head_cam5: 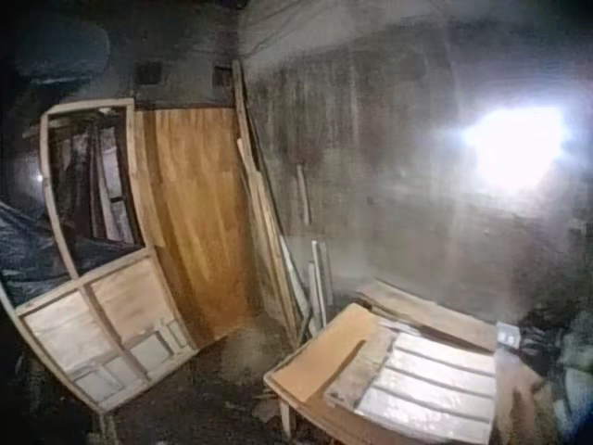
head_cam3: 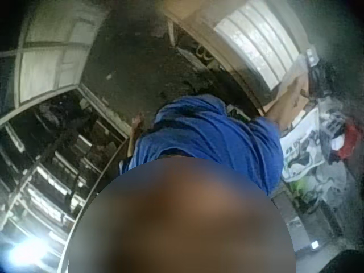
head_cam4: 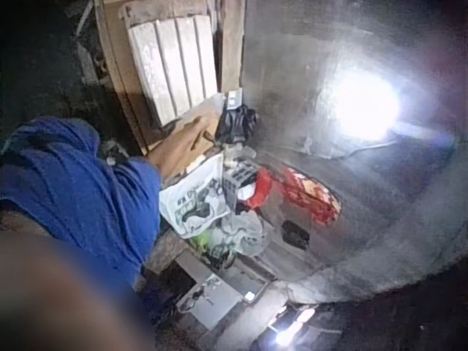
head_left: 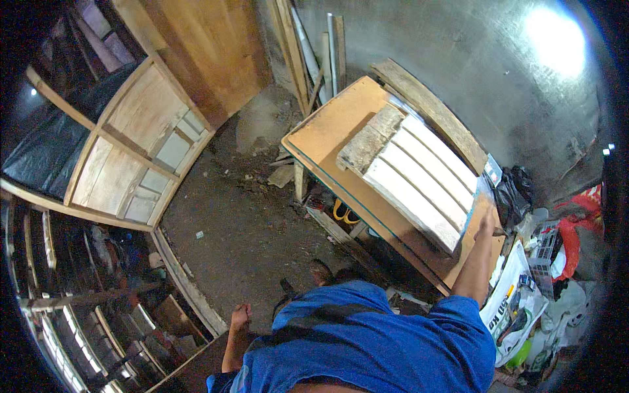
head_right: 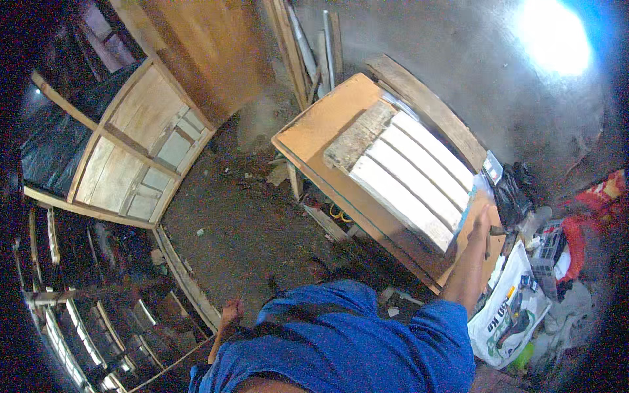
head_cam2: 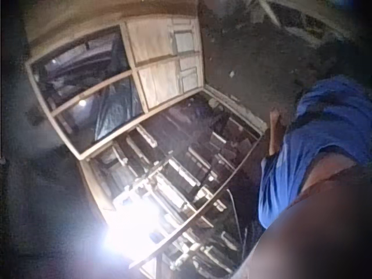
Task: The person scoops water from a blue barrel into a black bowl and pours it onto the floor. Then the person moves to a workshop area, picks up a tray of white rectangular blocks, places it on a shelf, and uses a small hammer to tap the blocks on a table before returning them to the shelf.
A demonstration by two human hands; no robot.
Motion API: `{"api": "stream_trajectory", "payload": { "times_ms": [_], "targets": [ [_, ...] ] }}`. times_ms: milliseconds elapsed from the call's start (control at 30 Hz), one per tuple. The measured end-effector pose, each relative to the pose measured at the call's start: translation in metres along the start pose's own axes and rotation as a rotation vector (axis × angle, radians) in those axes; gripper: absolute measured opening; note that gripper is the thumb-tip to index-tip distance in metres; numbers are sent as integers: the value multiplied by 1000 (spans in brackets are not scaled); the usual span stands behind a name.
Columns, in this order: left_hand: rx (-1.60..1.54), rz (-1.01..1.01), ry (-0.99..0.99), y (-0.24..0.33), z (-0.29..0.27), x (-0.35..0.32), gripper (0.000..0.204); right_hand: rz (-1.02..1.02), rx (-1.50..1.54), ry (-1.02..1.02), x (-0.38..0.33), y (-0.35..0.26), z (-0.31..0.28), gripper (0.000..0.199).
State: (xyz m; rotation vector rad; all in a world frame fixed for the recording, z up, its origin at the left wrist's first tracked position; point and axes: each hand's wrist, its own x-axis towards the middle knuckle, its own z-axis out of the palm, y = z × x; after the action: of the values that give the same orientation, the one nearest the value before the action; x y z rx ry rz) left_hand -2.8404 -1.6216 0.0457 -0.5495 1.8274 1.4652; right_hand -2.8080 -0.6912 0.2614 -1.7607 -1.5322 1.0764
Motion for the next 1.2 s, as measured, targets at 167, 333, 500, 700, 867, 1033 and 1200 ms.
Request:
{"api": "stream_trajectory", "payload": {
  "times_ms": [167,333,500,700,867,1033,1200],
  "targets": [
    [33,-20,-69,-18,10,-38,29,425,83,-147,14,66,-17,78],
    [-355,-32,-139,-8,12,-59,28,489,392,-432,-29,60,-9,70],
    [-574,-11,-173,4,1,-59,25,453,533,-462,-59,45,5,69],
    [-177,304,-193,-3,-11,-19,11,407,467,-518,-52,58,11,76],
    [519,678,74,-14,10,-37,9,336,543,-560,-61,76,11,79],
    [-220,-107,11,7,24,-29,8,329,369,-425,-87,105,17,86],
    [-162,-47,20,52,32,-3,16,448,93,-465,-159,93,4,83]
  ]
}}
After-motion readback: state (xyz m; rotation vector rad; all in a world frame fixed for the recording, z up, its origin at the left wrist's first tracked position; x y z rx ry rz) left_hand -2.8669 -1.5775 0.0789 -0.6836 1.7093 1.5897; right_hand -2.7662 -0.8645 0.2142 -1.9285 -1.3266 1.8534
